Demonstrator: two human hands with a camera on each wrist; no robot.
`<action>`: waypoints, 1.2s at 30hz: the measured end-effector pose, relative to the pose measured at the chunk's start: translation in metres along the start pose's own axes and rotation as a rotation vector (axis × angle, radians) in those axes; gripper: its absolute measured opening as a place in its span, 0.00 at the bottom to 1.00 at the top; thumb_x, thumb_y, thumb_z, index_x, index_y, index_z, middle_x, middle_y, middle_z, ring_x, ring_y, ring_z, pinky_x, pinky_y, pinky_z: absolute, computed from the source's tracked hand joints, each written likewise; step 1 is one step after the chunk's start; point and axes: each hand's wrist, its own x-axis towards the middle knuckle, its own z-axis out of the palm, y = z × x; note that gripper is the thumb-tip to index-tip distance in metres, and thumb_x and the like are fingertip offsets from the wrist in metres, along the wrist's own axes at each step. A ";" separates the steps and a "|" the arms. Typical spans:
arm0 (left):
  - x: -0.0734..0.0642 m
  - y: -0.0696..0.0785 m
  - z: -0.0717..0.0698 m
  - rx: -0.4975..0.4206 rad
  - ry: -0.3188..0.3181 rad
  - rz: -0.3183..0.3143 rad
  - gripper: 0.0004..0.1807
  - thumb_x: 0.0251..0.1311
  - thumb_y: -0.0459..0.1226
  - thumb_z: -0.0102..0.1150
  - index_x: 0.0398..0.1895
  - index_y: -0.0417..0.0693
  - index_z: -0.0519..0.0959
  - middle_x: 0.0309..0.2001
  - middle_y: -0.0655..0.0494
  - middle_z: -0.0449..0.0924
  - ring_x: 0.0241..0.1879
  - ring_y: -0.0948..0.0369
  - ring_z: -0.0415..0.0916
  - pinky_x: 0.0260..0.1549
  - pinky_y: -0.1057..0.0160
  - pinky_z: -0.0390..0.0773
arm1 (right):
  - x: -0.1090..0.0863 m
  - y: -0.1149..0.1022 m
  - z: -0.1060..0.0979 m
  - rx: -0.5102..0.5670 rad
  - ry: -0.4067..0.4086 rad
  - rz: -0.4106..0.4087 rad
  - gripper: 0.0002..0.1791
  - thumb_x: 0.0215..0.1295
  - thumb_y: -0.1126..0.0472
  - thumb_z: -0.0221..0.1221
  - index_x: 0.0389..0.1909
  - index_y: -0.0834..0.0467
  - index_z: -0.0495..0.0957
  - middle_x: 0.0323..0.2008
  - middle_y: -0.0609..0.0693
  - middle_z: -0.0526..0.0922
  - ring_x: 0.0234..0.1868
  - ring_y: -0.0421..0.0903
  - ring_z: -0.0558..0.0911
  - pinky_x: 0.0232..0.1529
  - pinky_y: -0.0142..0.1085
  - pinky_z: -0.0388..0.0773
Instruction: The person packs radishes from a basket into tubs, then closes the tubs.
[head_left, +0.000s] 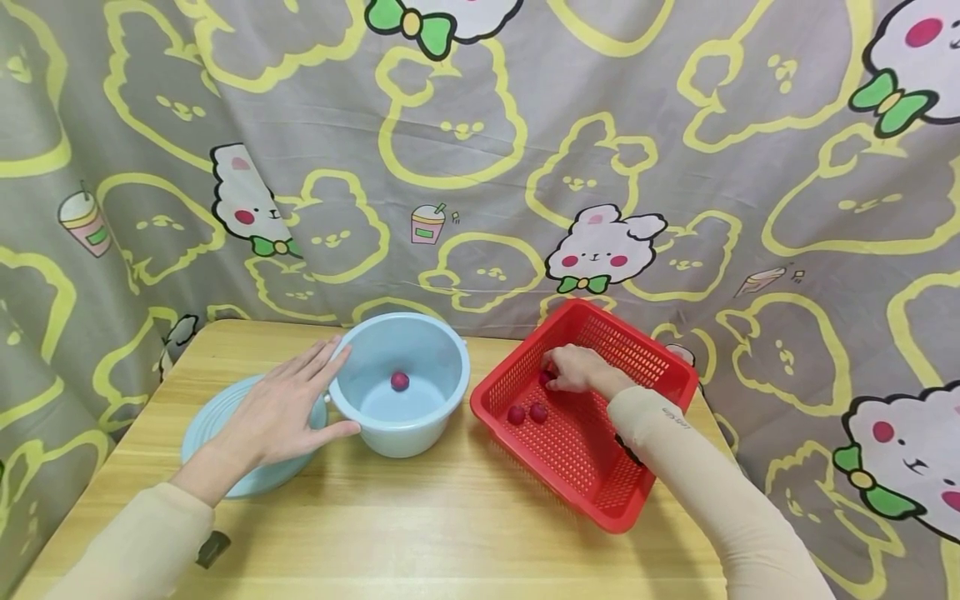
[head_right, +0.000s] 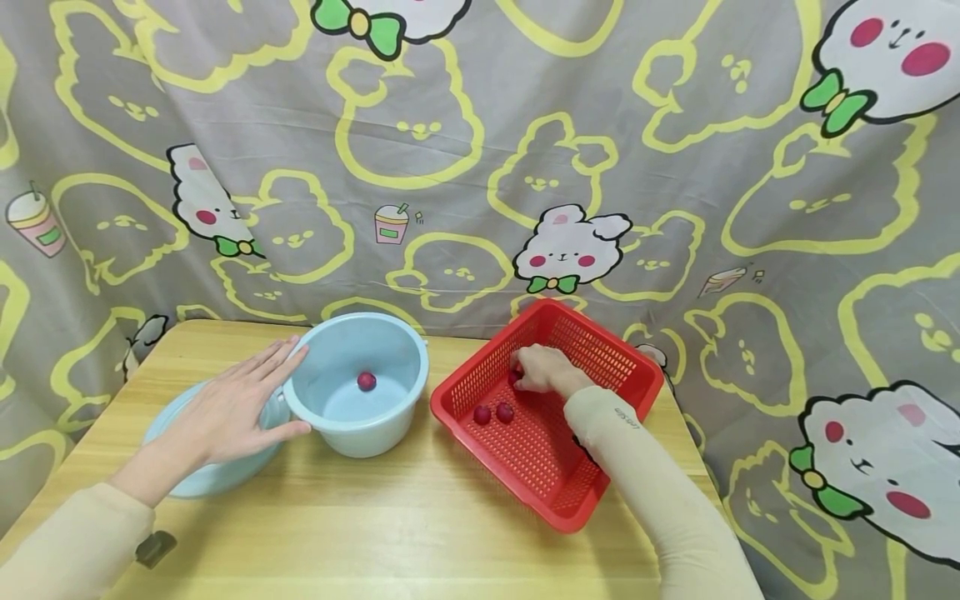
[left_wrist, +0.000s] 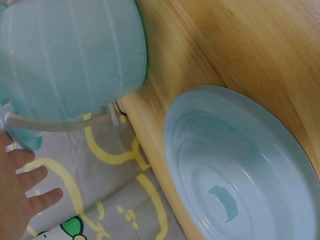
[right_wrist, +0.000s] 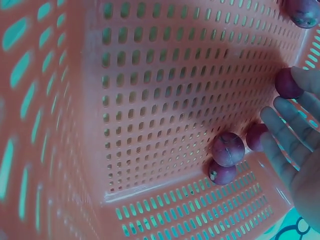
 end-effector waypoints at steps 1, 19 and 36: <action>0.000 0.000 0.000 0.000 0.000 0.000 0.60 0.60 0.72 0.60 0.86 0.48 0.53 0.85 0.44 0.53 0.81 0.39 0.59 0.74 0.35 0.69 | 0.000 0.000 0.000 0.002 0.001 0.000 0.15 0.67 0.55 0.69 0.52 0.55 0.85 0.37 0.48 0.86 0.36 0.45 0.80 0.41 0.41 0.82; 0.000 0.001 0.001 -0.004 0.003 -0.001 0.61 0.60 0.72 0.61 0.86 0.49 0.52 0.85 0.43 0.54 0.81 0.39 0.59 0.73 0.33 0.69 | 0.000 0.004 -0.005 0.062 0.014 0.032 0.16 0.65 0.54 0.69 0.52 0.53 0.85 0.36 0.48 0.85 0.36 0.45 0.81 0.41 0.40 0.82; 0.001 0.002 -0.001 0.003 0.006 -0.001 0.61 0.60 0.71 0.61 0.86 0.48 0.53 0.84 0.42 0.56 0.81 0.39 0.59 0.73 0.32 0.70 | -0.016 0.003 -0.024 0.205 0.142 -0.013 0.16 0.64 0.57 0.71 0.51 0.55 0.84 0.39 0.51 0.88 0.38 0.46 0.83 0.44 0.40 0.87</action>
